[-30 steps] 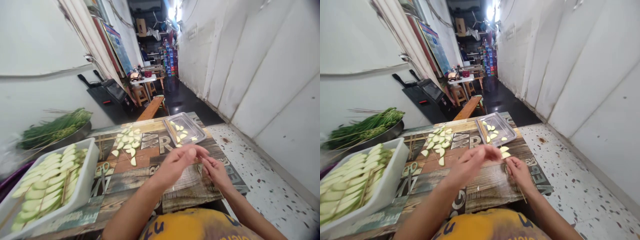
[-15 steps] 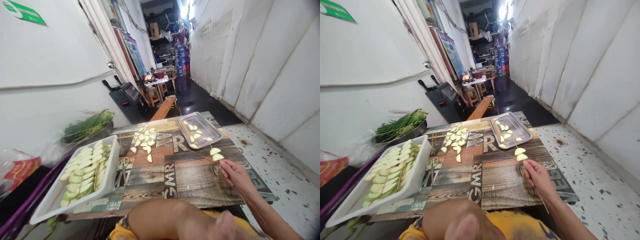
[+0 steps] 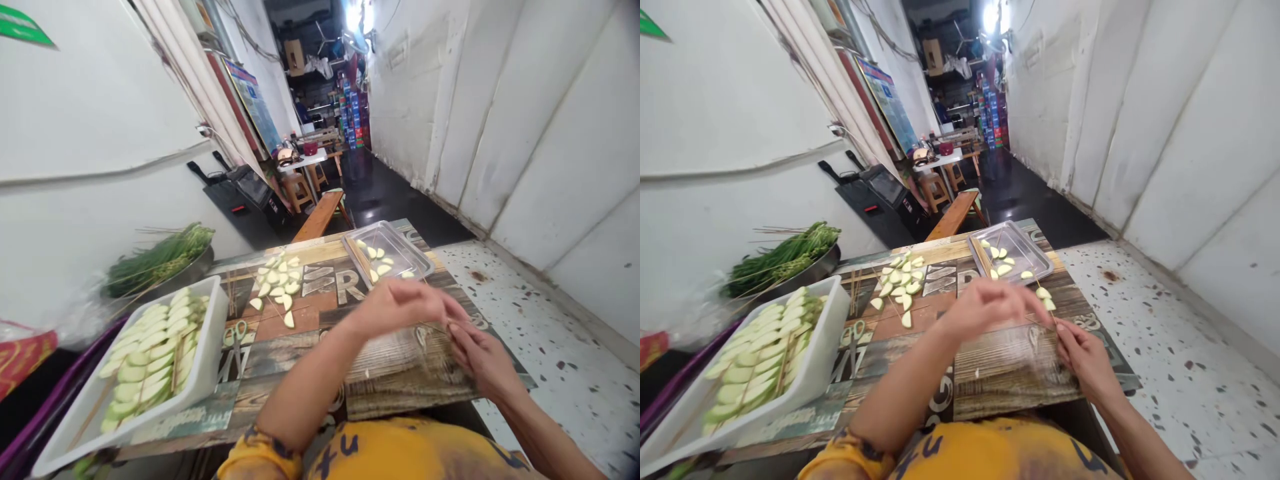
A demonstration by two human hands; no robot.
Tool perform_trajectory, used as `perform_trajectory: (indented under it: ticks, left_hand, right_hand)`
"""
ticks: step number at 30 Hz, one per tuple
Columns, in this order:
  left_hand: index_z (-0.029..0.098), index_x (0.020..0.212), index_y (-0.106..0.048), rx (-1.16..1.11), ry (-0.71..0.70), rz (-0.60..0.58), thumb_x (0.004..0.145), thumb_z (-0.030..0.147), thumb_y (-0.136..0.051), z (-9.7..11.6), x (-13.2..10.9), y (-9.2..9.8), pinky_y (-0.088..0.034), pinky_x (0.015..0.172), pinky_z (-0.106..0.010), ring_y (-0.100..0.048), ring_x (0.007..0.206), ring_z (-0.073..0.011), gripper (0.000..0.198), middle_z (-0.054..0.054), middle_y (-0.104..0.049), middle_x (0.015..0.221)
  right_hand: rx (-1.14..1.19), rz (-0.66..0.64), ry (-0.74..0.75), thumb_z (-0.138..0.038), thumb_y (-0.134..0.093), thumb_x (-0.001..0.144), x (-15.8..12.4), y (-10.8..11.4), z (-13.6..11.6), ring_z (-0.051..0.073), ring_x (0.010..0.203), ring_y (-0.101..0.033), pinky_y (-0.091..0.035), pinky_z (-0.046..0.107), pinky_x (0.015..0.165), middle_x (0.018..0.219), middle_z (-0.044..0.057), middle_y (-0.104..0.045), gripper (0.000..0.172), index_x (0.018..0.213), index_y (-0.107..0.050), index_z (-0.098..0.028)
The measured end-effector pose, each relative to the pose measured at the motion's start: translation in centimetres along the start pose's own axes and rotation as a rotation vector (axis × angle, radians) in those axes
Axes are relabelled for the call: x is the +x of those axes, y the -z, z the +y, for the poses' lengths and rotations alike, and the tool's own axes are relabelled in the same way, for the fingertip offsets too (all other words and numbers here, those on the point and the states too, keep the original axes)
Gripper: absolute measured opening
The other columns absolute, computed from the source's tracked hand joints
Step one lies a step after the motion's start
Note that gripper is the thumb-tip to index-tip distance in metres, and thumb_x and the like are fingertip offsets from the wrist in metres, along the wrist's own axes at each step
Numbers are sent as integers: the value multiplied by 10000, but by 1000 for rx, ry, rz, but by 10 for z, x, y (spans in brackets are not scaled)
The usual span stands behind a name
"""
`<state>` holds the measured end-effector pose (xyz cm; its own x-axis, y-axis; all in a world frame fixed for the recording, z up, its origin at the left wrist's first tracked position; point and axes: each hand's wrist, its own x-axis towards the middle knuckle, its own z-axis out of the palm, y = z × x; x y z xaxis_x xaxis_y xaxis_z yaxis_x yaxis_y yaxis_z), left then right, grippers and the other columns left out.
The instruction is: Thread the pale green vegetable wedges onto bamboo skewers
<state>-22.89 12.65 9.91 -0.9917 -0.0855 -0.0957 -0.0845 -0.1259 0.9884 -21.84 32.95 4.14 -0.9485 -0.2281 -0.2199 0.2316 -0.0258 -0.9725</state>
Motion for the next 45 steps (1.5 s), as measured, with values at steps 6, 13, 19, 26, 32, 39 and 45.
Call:
perform_trajectory:
  ticks: [6, 13, 19, 26, 32, 39, 45]
  left_hand:
    - [141, 771, -635, 1099, -87, 285, 684, 295, -659, -17, 95, 21, -329, 869, -430, -422, 1117, -351, 179, -163, -576, 1013]
    - [148, 776, -611, 1270, -69, 311, 632, 242, -690, -45, 123, 27, -235, 921, -461, -375, 1125, -341, 190, -150, -545, 1027]
    - [192, 868, -604, 852, -53, 253, 695, 138, -617, -45, 111, 30, -308, 889, -359, -504, 983, -218, 182, -54, -603, 852]
    - [97, 749, -591, -154, 285, 211, 703, 149, -648, -31, 78, 40, -375, 495, -177, -569, 642, -111, 90, -63, -597, 714]
    - [86, 767, -582, -383, 438, 155, 756, 103, -587, -29, 63, 50, -331, 392, -125, -474, 476, -37, 20, -60, -607, 698]
    - [87, 803, -547, -452, 454, 156, 793, 106, -545, -37, 62, 48, -355, 409, -111, -477, 497, -34, 21, -57, -588, 711]
    - [80, 821, -549, -466, 443, 156, 799, 101, -535, -36, 60, 45, -373, 418, -114, -488, 511, -42, 33, -73, -590, 725]
  right_hand:
    - [105, -43, -47, -506, -650, 663, 1, 10, 5, 29, 351, -269, -207, 172, 323, 507, -77, -386, 555, 1041, -576, -107]
    - [29, -104, -21, -486, -530, 781, 2, 13, 5, 31, 281, -284, -194, 168, 300, 469, -79, -438, 497, 1127, -542, -128]
    - [-69, -108, -23, -506, -520, 765, -1, 9, 4, 38, 277, -247, -182, 170, 304, 418, -97, -378, 507, 1095, -562, -124]
    - [-188, -188, 99, -504, -499, 766, -3, -9, 5, 63, 364, -258, -163, 185, 359, 411, -88, -283, 473, 1006, -617, -115]
    - [-142, -257, 39, -540, -495, 757, -7, -18, 2, 54, 360, -224, -146, 185, 367, 411, -103, -244, 527, 1031, -590, -99]
    - [-133, -278, 44, -526, -488, 774, -6, -19, 2, 49, 366, -215, -139, 179, 364, 415, -104, -252, 510, 1018, -588, -89]
    - [-147, -258, 22, -538, -508, 747, -8, -21, -3, 51, 368, -231, -139, 182, 368, 417, -100, -262, 522, 993, -594, -86]
